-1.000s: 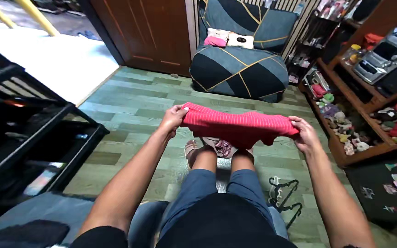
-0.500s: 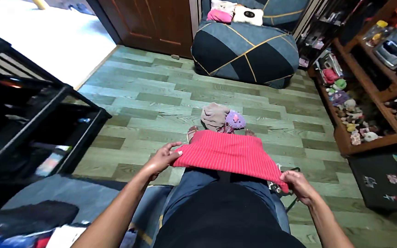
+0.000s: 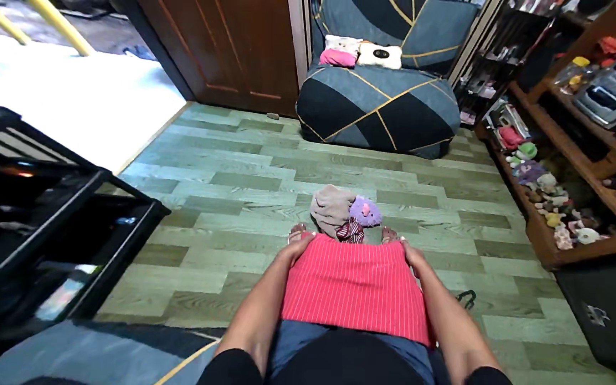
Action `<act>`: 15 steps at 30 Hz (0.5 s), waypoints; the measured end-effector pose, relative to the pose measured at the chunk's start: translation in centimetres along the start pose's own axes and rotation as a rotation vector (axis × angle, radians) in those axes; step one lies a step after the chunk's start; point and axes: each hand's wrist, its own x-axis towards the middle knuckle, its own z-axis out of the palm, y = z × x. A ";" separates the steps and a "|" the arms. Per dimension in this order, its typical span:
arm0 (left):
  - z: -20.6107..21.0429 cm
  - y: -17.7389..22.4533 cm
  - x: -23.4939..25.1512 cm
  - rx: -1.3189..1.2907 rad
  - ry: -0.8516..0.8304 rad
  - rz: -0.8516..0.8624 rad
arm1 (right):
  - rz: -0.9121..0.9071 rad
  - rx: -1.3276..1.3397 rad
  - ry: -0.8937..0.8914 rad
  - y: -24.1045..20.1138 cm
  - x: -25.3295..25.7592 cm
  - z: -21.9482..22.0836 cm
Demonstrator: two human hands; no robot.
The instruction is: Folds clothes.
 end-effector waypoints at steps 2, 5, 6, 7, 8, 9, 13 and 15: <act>0.1 0.3 0.6 -0.046 0.011 -0.005 | 0.080 0.132 -0.021 -0.4 0.9 0.8; -0.5 1.6 0.9 -0.054 0.054 0.031 | 0.095 0.159 -0.019 -2.1 1.9 0.2; -0.8 2.0 1.0 -0.103 0.073 0.045 | 0.088 0.167 -0.020 -2.9 2.0 -0.3; -1.2 2.5 1.1 -0.168 0.092 0.055 | 0.082 0.191 -0.028 -3.7 1.9 -0.9; -1.6 3.0 1.1 -0.236 0.111 0.056 | 0.065 0.226 -0.037 -4.3 1.9 -1.5; -2.0 3.5 1.1 -0.303 0.136 0.051 | 0.047 0.253 -0.042 -4.8 1.8 -1.9; -3.6 5.4 0.4 -0.439 0.206 0.058 | -0.030 0.233 -0.072 -5.7 1.2 -3.5; -4.2 6.2 -0.7 -0.492 0.219 0.138 | -0.136 0.255 -0.049 -6.3 0.1 -4.6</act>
